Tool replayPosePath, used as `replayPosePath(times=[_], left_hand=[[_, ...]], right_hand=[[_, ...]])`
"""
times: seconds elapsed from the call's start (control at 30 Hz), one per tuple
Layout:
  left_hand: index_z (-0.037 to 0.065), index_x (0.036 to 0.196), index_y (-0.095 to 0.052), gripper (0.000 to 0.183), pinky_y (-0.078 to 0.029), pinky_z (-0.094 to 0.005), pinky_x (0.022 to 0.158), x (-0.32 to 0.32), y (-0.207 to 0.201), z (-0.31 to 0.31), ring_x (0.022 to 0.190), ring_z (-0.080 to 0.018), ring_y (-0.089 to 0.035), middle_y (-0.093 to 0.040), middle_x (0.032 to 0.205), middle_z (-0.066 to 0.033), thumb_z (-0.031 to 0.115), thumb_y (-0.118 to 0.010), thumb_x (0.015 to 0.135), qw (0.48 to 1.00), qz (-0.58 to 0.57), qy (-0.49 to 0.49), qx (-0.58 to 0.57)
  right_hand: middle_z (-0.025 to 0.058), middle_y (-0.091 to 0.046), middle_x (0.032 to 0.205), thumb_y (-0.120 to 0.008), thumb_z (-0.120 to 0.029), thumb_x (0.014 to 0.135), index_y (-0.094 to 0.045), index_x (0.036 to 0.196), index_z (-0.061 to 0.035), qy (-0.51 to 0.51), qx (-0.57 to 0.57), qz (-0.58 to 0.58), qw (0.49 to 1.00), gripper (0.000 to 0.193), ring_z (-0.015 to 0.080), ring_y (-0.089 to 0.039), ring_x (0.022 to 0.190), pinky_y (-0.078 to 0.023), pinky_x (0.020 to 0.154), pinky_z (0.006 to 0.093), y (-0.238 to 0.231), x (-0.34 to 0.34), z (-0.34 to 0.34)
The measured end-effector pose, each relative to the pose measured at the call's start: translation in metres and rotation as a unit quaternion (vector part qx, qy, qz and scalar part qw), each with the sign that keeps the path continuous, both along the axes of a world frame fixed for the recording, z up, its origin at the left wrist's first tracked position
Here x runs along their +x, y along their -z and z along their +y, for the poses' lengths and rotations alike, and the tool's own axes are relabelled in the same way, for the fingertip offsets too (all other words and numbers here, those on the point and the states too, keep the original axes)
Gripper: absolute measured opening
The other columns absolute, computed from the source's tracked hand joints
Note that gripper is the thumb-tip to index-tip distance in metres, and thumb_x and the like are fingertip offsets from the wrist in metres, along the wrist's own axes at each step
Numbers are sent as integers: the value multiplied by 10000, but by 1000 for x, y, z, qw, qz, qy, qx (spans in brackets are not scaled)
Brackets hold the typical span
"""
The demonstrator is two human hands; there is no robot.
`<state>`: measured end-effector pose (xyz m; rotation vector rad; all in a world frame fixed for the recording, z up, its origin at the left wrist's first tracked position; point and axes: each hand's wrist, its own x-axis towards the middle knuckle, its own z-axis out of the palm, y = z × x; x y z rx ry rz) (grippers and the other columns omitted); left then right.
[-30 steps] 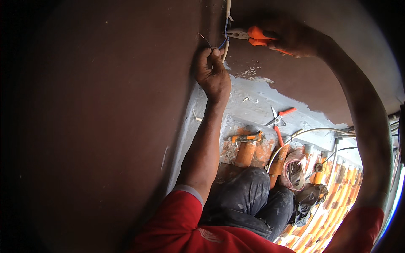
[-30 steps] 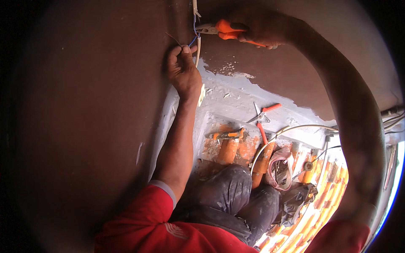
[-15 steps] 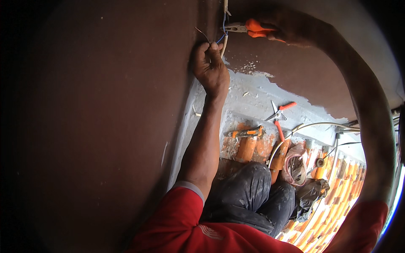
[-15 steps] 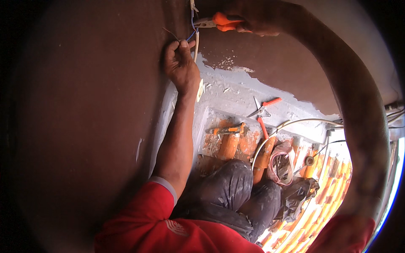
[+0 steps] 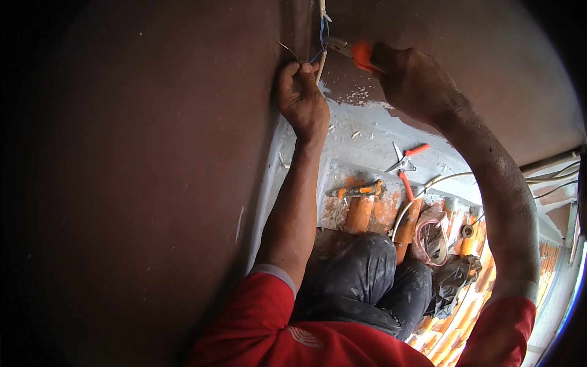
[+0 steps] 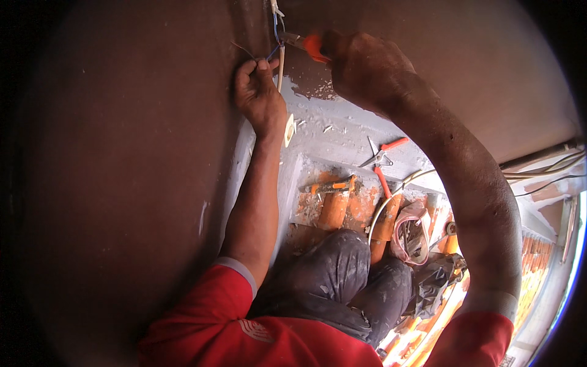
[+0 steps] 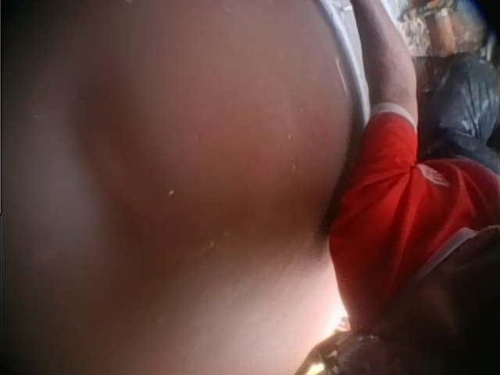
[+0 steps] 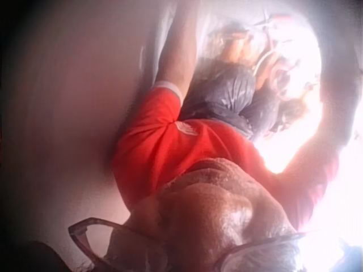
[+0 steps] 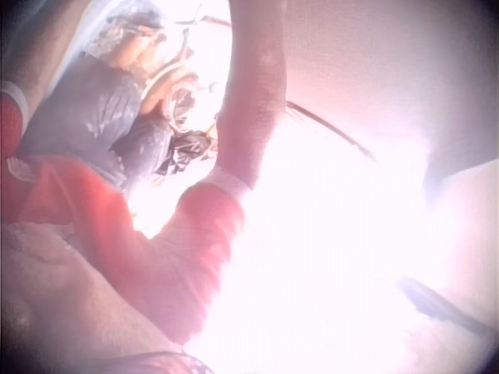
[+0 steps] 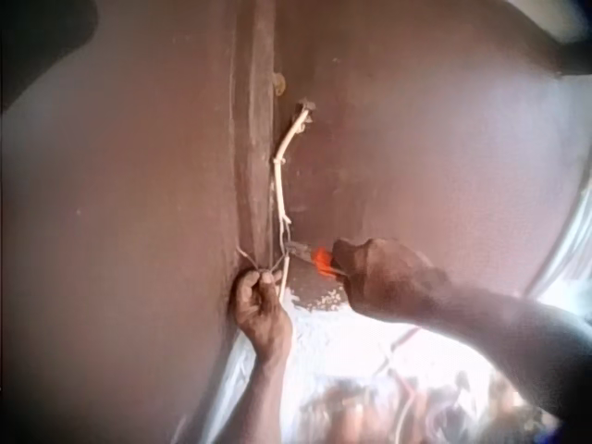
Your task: The person is repairing electrical wiring on a wall. They use pliers to strip the insulation from the wires and a screwdriver to connect the wires to a junction box.
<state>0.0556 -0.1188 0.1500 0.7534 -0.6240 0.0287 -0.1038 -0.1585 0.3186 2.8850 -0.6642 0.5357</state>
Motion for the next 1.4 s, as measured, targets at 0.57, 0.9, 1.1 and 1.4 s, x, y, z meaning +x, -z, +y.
replayPosePath(times=[0.57,0.9,1.1,1.4], left_hand=[[-54,1188,-602,174,-561,-330,946,2,-4,4,1043,-201,-743,-769,1104,-181,108,-610,1124,999,-18,-2,40],[-50,1180,-606,179,-551,-306,930,4,-4,11,1031,-186,-738,-771,1083,-168,115,-632,1117,998,-18,-1,65],[-43,1169,-609,172,-545,-295,930,1,-3,7,995,-152,-715,-784,1088,-170,99,-673,1094,999,-12,30,19],[-46,1130,-629,160,-545,-301,940,-3,-5,10,991,-157,-718,-800,1077,-178,94,-692,1083,999,26,30,30]], right_hand=[[253,-784,964,-578,-155,1030,-631,1274,-56,177,104,-20,979,269,453,-780,928,-621,851,556,29,2,47],[237,-778,937,-752,-269,974,-711,1157,-6,107,272,-65,954,323,414,-783,908,-615,845,511,18,-12,17],[175,-774,840,-780,-226,1015,-662,1172,16,43,72,-50,995,312,298,-782,702,-621,642,448,28,-18,-7],[176,-774,817,-693,-220,1030,-689,1077,-40,61,-160,47,984,186,347,-794,766,-639,713,477,12,-26,-21]])
